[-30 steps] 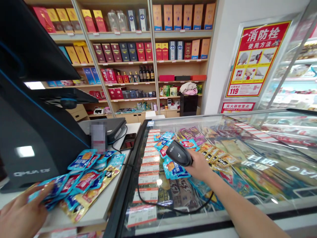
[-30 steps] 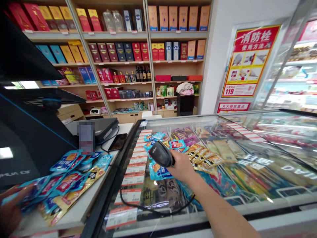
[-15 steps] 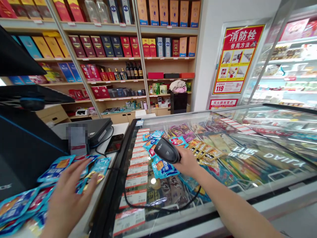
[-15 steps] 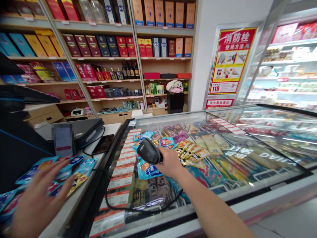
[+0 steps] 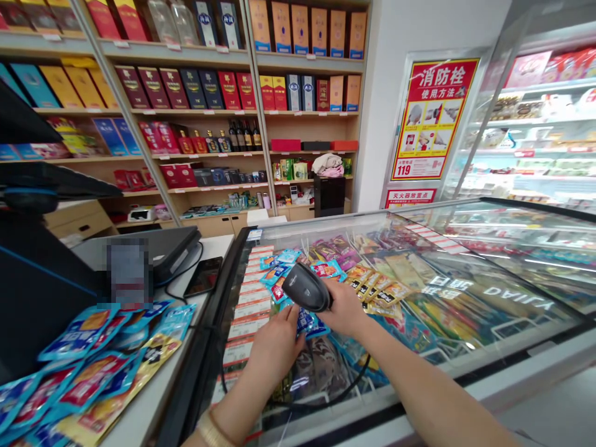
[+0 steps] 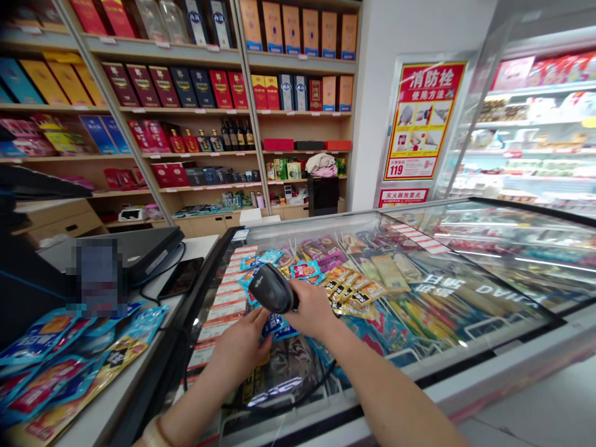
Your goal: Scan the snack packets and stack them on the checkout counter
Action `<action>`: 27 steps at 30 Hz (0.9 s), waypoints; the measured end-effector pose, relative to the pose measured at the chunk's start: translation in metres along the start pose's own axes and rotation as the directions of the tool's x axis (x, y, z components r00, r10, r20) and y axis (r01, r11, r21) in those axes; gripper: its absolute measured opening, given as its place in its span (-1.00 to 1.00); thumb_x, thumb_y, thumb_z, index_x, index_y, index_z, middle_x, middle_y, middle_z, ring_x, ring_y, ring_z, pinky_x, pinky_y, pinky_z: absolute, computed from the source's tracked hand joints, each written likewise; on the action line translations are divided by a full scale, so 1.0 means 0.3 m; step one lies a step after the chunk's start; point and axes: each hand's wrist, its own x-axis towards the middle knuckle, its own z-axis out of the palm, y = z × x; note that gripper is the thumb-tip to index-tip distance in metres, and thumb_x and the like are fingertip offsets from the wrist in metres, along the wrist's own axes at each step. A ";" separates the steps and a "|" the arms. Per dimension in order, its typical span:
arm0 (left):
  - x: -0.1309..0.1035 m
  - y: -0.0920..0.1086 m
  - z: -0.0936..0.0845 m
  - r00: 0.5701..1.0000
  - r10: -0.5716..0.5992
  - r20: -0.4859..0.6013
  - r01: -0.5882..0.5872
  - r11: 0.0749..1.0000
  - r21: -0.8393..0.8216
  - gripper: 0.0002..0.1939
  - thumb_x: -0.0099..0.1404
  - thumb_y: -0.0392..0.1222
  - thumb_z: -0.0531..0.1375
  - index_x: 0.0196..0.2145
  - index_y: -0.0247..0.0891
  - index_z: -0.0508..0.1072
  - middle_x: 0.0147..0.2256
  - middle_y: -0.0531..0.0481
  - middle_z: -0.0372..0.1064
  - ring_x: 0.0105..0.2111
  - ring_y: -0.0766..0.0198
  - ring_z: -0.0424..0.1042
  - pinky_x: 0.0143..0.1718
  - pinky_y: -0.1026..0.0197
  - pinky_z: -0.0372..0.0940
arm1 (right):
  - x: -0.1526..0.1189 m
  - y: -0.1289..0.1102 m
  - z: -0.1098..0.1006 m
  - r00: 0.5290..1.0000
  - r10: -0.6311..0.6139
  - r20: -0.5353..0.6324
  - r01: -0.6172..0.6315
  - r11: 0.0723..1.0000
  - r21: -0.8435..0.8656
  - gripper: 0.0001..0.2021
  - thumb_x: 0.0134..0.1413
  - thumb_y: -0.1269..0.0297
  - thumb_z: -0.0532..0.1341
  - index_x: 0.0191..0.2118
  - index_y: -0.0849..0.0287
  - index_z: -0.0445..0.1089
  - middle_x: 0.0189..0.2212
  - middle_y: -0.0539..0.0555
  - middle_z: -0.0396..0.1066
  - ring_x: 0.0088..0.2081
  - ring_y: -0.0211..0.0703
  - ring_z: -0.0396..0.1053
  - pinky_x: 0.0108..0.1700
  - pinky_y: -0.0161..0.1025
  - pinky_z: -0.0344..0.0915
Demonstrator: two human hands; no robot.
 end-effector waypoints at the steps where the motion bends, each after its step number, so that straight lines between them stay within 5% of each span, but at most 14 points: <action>1: -0.002 -0.007 0.001 1.000 -0.009 -0.003 0.009 1.000 -0.008 -0.55 0.24 -0.26 0.05 0.10 -0.26 0.31 0.04 -0.24 0.38 -0.06 0.04 0.45 -0.10 0.06 0.32 | 0.000 -0.001 -0.001 1.000 0.002 -0.001 -0.002 1.000 0.000 -0.80 -0.06 0.24 0.21 -0.25 0.16 0.40 -0.36 0.11 0.50 -0.32 -0.05 0.44 -0.32 -0.26 0.23; 5: -0.005 -0.053 -0.006 0.997 -0.065 -0.045 0.059 0.991 -0.124 -0.50 0.20 -0.34 0.03 0.10 -0.22 0.35 0.00 -0.23 0.43 -0.06 0.03 0.46 -0.08 0.05 0.31 | -0.001 0.000 -0.001 1.000 0.004 -0.011 -0.004 1.000 -0.005 -0.81 -0.05 0.24 0.18 -0.27 0.16 0.39 -0.38 0.11 0.49 -0.33 -0.04 0.44 -0.32 -0.25 0.23; 9: 0.008 -0.129 -0.019 0.945 -0.248 -0.213 0.121 0.871 -0.477 -0.62 0.15 -0.25 0.12 -0.05 -0.20 0.48 -0.10 -0.17 0.52 -0.08 0.00 0.48 -0.03 0.02 0.31 | -0.003 0.006 0.002 1.000 0.003 -0.023 -0.004 1.000 -0.011 -0.78 -0.07 0.25 0.19 -0.24 0.15 0.40 -0.35 0.11 0.51 -0.32 -0.04 0.45 -0.31 -0.25 0.25; 11: 0.018 -0.162 -0.030 0.875 -0.419 -0.242 0.102 0.650 -0.753 -0.72 0.11 -0.17 0.19 -0.20 -0.23 0.53 -0.19 -0.14 0.55 -0.12 0.00 0.49 -0.02 0.00 0.33 | -0.004 0.005 0.001 1.000 0.008 -0.021 -0.008 1.000 -0.017 -0.78 -0.09 0.25 0.19 -0.25 0.15 0.39 -0.35 0.11 0.51 -0.32 -0.04 0.45 -0.32 -0.25 0.25; 13: 0.027 -0.180 -0.046 0.821 -0.553 -0.142 0.017 0.272 -0.962 -0.75 0.07 -0.13 0.25 -0.28 -0.28 0.52 -0.29 -0.12 0.56 -0.19 0.03 0.52 -0.04 -0.01 0.36 | -0.006 0.000 -0.001 1.000 0.010 -0.010 -0.011 1.000 -0.013 -0.79 -0.09 0.25 0.20 -0.26 0.14 0.39 -0.35 0.11 0.51 -0.32 -0.04 0.45 -0.32 -0.25 0.24; 15: 0.034 -0.184 -0.067 0.797 -0.604 -0.004 -0.083 -0.104 -0.991 -0.78 0.07 -0.20 0.28 -0.29 -0.31 0.51 -0.35 -0.09 0.56 -0.24 0.09 0.53 -0.06 0.02 0.39 | -0.008 -0.008 -0.005 1.000 0.012 0.026 -0.012 1.000 0.005 -0.79 -0.08 0.26 0.21 -0.25 0.14 0.40 -0.36 0.09 0.50 -0.32 -0.05 0.46 -0.32 -0.26 0.24; 17: 0.037 -0.180 -0.091 0.781 -0.620 0.073 -0.163 -0.315 -0.935 -0.84 0.10 -0.31 0.26 -0.29 -0.31 0.50 -0.36 -0.07 0.55 -0.25 0.17 0.54 -0.09 0.10 0.41 | -0.009 -0.017 -0.007 0.997 0.008 0.072 -0.009 1.000 0.019 -0.78 -0.07 0.26 0.21 -0.23 0.14 0.40 -0.35 0.08 0.50 -0.31 -0.06 0.46 -0.31 -0.27 0.23; 22: 0.042 -0.176 -0.133 0.750 -0.645 0.148 -0.265 -0.498 -0.825 -0.81 0.24 -0.43 0.13 -0.24 -0.29 0.50 -0.32 -0.04 0.55 -0.30 0.31 0.53 -0.19 0.23 0.44 | -0.012 -0.031 -0.004 0.986 -0.012 0.164 0.013 1.000 -0.003 -0.83 -0.06 0.21 0.23 -0.30 0.13 0.38 -0.40 0.06 0.48 -0.36 -0.10 0.42 -0.35 -0.28 0.17; 27: 0.049 -0.179 -0.140 0.742 -0.636 0.213 -0.285 -0.586 -0.759 -0.73 0.29 -0.45 0.06 -0.16 -0.29 0.49 -0.34 -0.03 0.55 -0.31 0.30 0.54 -0.21 0.25 0.46 | -0.011 -0.038 0.000 0.980 0.000 0.199 0.002 1.000 -0.008 -0.83 -0.09 0.27 0.24 -0.28 0.13 0.38 -0.38 0.05 0.48 -0.36 -0.11 0.42 -0.37 -0.29 0.13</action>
